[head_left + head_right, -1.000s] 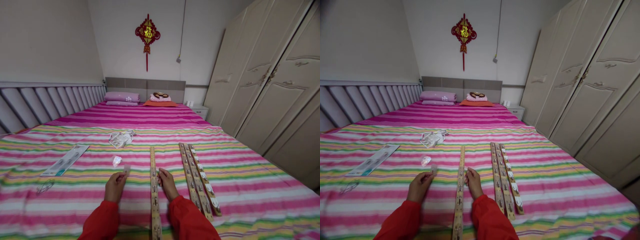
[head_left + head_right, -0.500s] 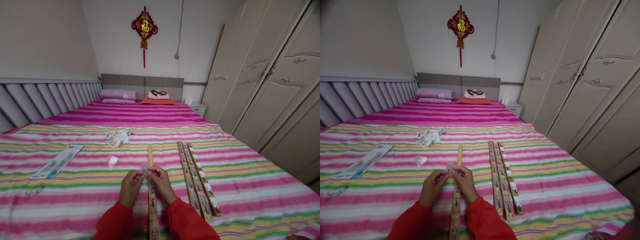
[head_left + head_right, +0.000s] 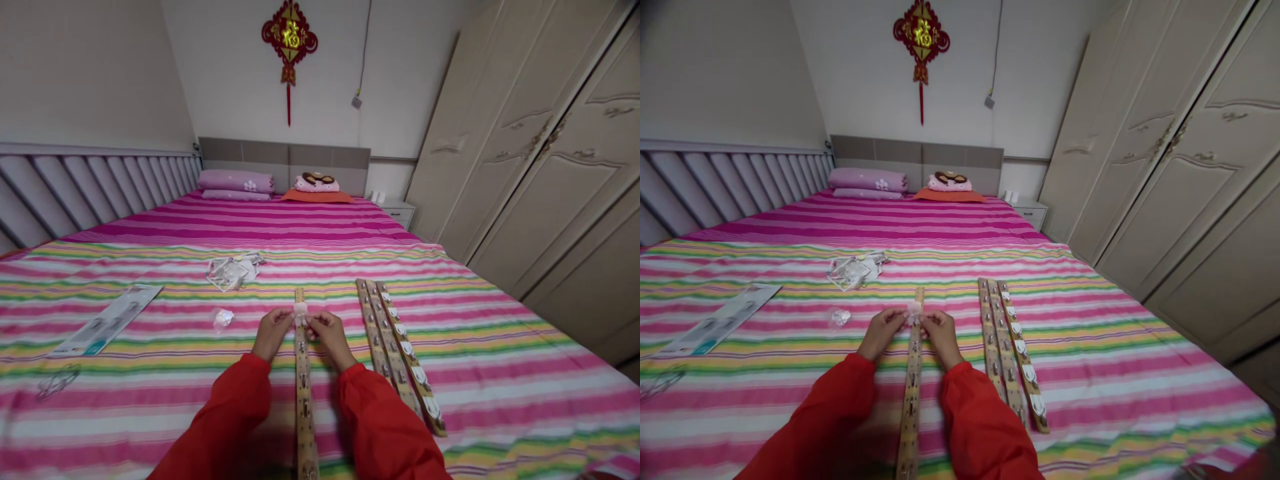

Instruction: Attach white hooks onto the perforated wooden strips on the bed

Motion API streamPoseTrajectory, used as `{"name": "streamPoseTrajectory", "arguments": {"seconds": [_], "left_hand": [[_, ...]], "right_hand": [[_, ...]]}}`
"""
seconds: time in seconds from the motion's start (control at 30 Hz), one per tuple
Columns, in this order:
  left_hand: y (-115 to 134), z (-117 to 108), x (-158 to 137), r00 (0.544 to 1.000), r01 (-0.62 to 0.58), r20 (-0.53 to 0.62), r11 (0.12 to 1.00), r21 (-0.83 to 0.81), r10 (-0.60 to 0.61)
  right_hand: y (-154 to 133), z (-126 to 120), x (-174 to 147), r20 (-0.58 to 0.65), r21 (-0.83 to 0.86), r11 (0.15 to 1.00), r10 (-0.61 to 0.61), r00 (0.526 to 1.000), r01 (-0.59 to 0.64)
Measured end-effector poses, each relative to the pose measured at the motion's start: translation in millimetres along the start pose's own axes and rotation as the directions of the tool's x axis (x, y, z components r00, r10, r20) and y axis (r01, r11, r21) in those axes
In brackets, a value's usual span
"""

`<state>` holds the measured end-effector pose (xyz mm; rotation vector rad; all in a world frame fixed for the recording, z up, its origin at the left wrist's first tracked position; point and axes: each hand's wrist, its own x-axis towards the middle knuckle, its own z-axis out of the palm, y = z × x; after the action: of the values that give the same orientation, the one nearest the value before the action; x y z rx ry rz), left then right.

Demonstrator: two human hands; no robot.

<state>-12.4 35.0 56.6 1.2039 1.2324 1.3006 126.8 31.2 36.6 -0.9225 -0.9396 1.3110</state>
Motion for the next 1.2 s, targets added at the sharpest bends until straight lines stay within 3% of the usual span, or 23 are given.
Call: {"name": "streamPoseTrajectory", "arguments": {"seconds": [0.13, 0.27, 0.5, 1.07, 1.2], "left_hand": [[-13.1, 6.6, 13.6, 0.997, 0.072, 0.038, 0.996, -0.043, -0.071], [-28.8, 8.1, 20.5, 0.995, 0.100, 0.016, 0.994, -0.050, -0.100], [-52.8, 6.7, 29.3, 0.998, 0.053, -0.038, 0.998, 0.029, -0.052], [-60.2, 11.0, 24.1, 0.996, 0.049, -0.081, 0.998, 0.026, -0.046], [-64.2, 11.7, 23.2, 0.990, 0.043, -0.137, 0.998, 0.035, -0.038]], "right_hand": [[15.1, -3.8, 9.1, -0.037, -0.009, 1.000, 0.028, 0.999, -0.028], [29.3, -8.3, 12.3, -0.073, -0.060, 0.998, -0.022, 0.997, 0.018], [43.9, -10.0, 15.1, -0.129, -0.124, 0.992, -0.048, 0.991, 0.032], [60.3, -12.1, 21.4, -0.171, -0.162, 0.985, -0.084, 0.982, 0.056], [61.9, -12.2, 22.0, -0.172, -0.147, 0.988, -0.078, 0.982, 0.053]]}}
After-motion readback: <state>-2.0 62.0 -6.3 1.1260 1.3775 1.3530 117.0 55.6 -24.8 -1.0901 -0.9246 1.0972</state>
